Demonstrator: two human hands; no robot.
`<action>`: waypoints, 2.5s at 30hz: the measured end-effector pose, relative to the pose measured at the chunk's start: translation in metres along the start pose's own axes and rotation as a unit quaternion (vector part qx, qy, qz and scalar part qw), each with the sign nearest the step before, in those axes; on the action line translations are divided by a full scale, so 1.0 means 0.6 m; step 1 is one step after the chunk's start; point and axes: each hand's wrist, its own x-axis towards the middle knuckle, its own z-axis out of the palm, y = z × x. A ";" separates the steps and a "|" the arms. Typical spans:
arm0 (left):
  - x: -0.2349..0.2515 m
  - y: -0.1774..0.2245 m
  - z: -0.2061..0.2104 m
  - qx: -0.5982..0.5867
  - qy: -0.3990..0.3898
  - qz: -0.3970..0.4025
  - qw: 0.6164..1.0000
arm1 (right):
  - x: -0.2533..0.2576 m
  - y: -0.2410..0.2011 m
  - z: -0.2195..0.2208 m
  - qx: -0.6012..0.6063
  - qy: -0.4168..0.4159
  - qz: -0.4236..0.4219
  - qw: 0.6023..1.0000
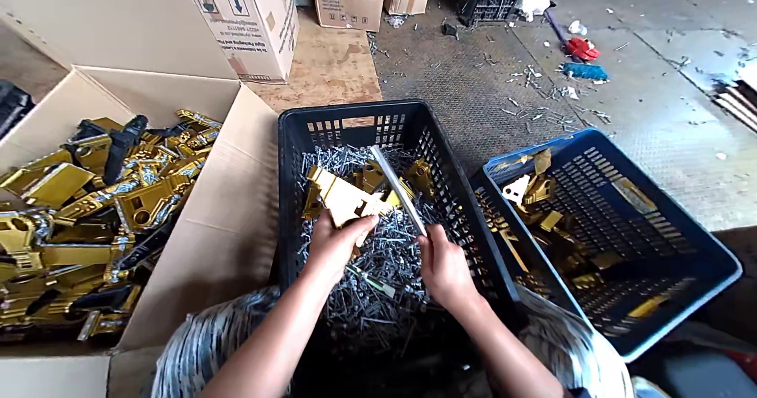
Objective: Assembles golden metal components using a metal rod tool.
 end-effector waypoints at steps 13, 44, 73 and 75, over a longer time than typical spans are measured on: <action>0.104 0.189 -0.302 -0.249 0.386 0.155 0.875 | 0.088 -0.037 0.143 -0.136 -0.296 0.002 0.945; 0.052 0.052 -0.038 0.187 -0.070 0.121 0.972 | 0.043 0.031 0.078 -0.116 -0.314 0.055 0.941; -0.018 -0.048 0.023 0.434 -0.042 0.328 0.838 | 0.021 -0.035 -0.012 0.347 -0.108 0.041 0.931; -0.015 -0.041 0.022 0.403 -0.036 0.257 0.878 | 0.021 -0.028 -0.028 0.322 -0.102 0.037 0.941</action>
